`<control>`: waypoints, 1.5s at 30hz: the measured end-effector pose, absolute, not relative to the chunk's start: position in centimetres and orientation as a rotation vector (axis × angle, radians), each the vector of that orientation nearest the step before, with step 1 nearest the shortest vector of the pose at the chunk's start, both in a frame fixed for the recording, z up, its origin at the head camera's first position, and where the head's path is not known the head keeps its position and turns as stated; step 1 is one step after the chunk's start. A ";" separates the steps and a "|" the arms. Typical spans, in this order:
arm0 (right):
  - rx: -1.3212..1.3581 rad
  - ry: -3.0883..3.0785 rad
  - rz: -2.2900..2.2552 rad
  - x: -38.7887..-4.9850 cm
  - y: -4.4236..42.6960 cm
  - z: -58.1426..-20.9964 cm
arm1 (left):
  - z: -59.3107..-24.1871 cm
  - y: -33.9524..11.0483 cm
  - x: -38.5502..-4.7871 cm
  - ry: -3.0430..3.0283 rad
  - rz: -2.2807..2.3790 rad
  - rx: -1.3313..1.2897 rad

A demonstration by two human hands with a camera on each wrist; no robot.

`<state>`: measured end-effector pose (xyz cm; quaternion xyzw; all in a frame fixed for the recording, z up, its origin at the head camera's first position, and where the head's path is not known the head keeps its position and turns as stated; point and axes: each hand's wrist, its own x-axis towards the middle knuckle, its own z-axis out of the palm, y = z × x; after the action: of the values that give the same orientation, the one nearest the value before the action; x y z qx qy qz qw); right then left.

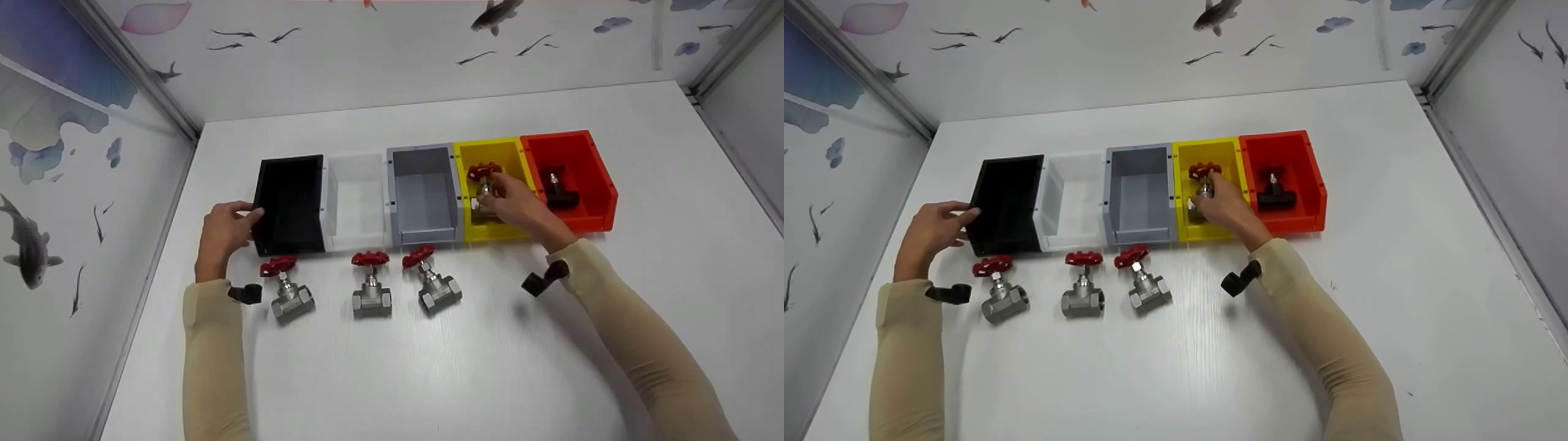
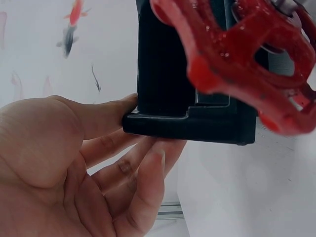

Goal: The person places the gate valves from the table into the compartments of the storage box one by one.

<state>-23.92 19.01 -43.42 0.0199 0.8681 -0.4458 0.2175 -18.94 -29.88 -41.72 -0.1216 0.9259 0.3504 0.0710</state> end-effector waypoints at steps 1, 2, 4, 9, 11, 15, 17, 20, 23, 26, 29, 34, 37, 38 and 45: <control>0.042 2.404 -1.233 -23.9 19.1 -43.3 | -41.7 -29.9 -18.9 2.783 1.056 -0.362; 0.025 2.405 -1.232 -23.8 19.2 -43.2 | -41.7 -29.9 -18.9 2.781 1.058 -0.361; -0.007 2.406 -1.224 -23.6 19.3 -42.8 | -41.7 -29.9 -19.0 2.780 1.059 -0.362; -0.094 2.436 -1.194 -22.6 19.5 -41.8 | -41.8 -30.0 -18.9 2.767 1.063 -0.377; -0.122 2.457 -1.197 -22.2 19.5 -41.4 | -41.8 -30.0 -18.9 2.762 1.067 -0.382; -0.142 2.494 -1.215 -21.4 19.3 -40.6 | -41.8 -30.0 -19.0 2.769 1.071 -0.377; -0.141 2.498 -1.228 -21.0 19.3 -40.3 | -41.8 -30.0 -19.0 2.769 1.072 -0.376; -0.145 2.486 -1.241 -20.6 19.2 -40.0 | -41.8 -30.1 -18.9 2.766 1.069 -0.381; -0.177 2.441 -1.266 -20.3 19.2 -39.8 | -41.8 -30.0 -18.9 2.763 1.072 -0.385; -0.232 2.348 -1.322 -20.1 19.3 -39.6 | -41.8 -30.0 -18.9 2.760 1.072 -0.393; -0.278 2.236 -1.393 -20.0 19.3 -39.6 | -41.9 -30.0 -18.9 2.758 1.070 -0.405; -0.282 2.137 -1.435 -20.0 19.4 -39.9 | -41.9 -30.0 -18.9 2.760 1.061 -0.411; -0.287 2.105 -1.434 -20.0 19.3 -40.2 | -41.9 -29.9 -18.9 2.754 1.069 -0.414; -0.294 2.097 -1.436 -20.0 19.3 -40.3 | -41.9 -29.9 -18.9 2.752 1.073 -0.415; -0.347 2.055 -1.431 -19.9 19.0 -40.8 | -41.8 -29.8 -18.9 2.763 1.066 -0.409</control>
<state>-19.90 18.98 -40.76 -0.1309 0.7749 -0.5395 0.3021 -18.93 -29.83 -41.85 -0.1363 0.9215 0.3557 0.0761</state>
